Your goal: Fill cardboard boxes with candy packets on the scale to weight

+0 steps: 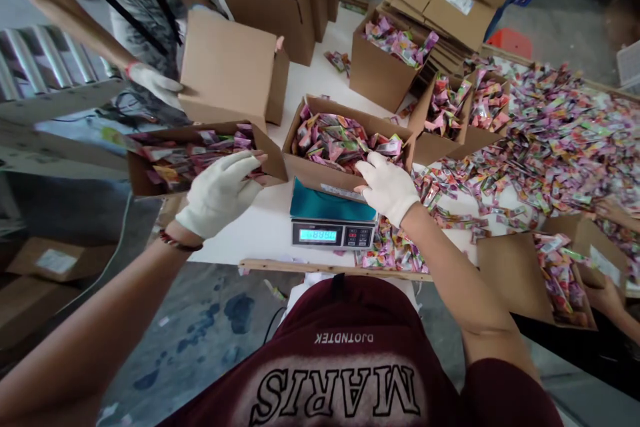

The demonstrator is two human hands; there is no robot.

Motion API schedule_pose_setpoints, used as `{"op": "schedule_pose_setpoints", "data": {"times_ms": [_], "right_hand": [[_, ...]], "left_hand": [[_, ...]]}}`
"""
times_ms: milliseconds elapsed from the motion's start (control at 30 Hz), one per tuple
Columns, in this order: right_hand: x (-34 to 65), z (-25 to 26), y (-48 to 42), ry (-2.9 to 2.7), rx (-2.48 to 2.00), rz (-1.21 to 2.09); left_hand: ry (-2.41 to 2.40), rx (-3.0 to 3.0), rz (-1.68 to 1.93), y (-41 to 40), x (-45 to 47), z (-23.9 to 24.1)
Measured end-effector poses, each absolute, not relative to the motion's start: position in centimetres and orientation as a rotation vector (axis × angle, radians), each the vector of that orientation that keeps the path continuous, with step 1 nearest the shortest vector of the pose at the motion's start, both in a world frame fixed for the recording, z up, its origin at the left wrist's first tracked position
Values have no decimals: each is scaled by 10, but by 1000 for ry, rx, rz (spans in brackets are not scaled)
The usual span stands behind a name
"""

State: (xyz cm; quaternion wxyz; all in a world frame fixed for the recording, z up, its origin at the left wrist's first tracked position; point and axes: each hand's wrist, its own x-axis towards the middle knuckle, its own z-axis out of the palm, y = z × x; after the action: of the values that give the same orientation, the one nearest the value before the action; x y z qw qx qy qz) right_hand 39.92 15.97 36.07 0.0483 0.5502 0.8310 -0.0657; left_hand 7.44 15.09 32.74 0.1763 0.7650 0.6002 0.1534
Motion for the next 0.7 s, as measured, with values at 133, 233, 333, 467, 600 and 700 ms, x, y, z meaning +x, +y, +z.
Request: {"op": "schedule_pose_setpoints", "data": {"times_ms": [133,233,333,467,600,700], "right_hand": [[405,366,159,2630,1683,-382],[406,368,162,2709,1706,-636],[399,365,160,2807,1624,-1030],[397,368,141,2885,1712,-1354],[456,396,113,2774,2400,-1032],[527,417,97,2517,2818,-141]], "left_hand": [[1655,2127,617,159,99,348],[1622,2023,820,179,121,360],[1525,1829,935,212,142,355],[1317,1572,764,248,154,329],[1284,1388,776,250,153,308],[1255,1395,865,243,155,306]]}}
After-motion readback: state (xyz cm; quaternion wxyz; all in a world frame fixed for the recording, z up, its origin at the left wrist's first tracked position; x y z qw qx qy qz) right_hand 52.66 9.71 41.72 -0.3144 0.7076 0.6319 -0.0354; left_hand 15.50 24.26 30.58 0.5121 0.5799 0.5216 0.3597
